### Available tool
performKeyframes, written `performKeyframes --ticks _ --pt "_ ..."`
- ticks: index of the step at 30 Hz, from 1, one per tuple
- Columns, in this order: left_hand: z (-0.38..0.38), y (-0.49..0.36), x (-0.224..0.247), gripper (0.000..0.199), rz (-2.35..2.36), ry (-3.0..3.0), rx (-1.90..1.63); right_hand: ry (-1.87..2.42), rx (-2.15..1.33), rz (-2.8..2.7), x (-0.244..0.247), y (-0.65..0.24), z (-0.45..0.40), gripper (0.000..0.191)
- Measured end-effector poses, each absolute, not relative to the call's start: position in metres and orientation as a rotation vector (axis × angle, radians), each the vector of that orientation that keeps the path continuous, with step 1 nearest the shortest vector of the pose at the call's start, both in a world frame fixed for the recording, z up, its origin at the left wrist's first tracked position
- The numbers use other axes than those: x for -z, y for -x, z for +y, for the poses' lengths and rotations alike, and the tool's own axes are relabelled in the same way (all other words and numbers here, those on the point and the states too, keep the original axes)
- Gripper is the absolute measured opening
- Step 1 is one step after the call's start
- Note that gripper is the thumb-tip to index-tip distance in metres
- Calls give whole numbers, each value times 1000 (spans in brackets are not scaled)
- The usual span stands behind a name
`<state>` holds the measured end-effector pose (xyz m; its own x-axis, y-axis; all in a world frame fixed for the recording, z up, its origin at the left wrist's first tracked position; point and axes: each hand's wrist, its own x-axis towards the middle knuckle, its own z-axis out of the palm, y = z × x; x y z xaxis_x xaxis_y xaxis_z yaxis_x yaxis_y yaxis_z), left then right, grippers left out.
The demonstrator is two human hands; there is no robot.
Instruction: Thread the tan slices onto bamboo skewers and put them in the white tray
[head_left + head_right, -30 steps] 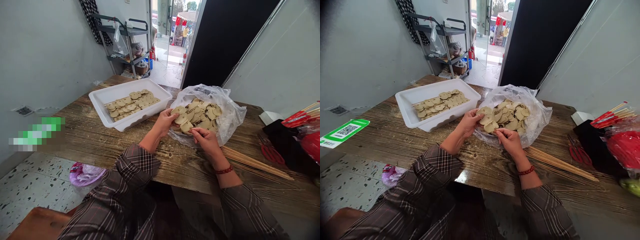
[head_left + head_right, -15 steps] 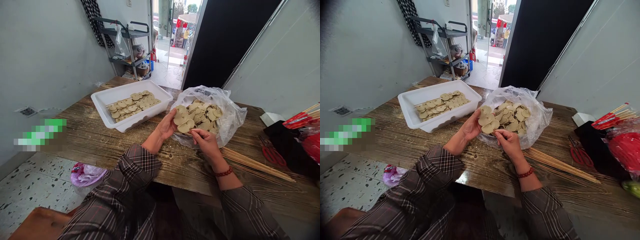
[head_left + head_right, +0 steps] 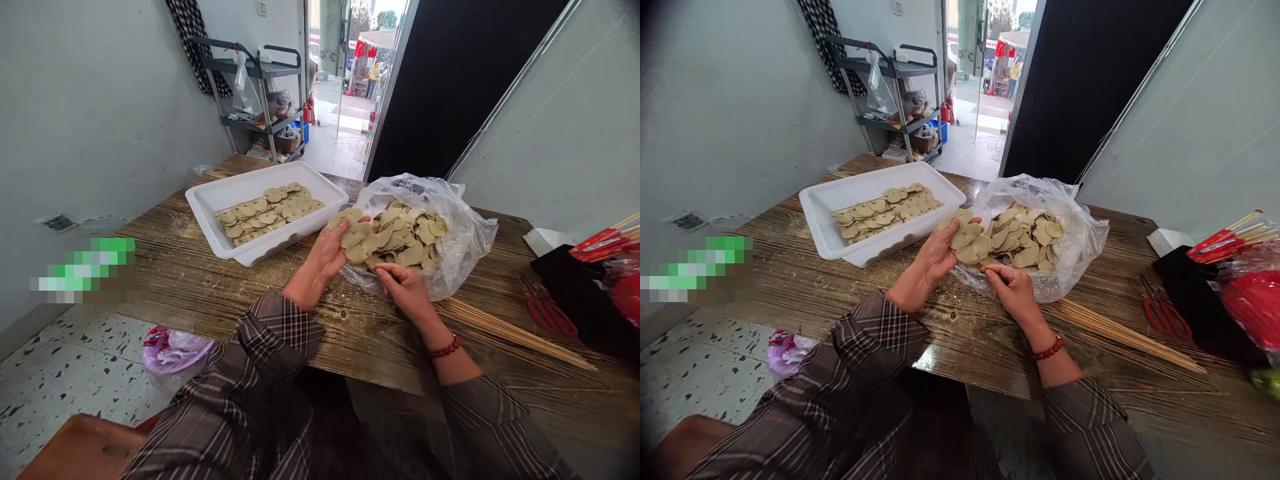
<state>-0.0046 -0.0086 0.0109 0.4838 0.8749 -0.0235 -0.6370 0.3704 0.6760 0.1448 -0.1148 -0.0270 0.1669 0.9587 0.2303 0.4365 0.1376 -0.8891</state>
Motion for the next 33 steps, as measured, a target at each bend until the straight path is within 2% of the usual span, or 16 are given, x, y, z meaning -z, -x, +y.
performKeyframes --ticks 7,27,33 --pt "-16 -5 -6 22 436 -690 -995 1493 -673 -1442 32 -146 -114 36" --pt "-21 -8 -7 30 462 -779 -896 1499 -575 -1403 24 -146 -114 36" --pt "0 6 -5 29 588 -941 -1041 1459 -479 -1242 19 -162 -115 32"
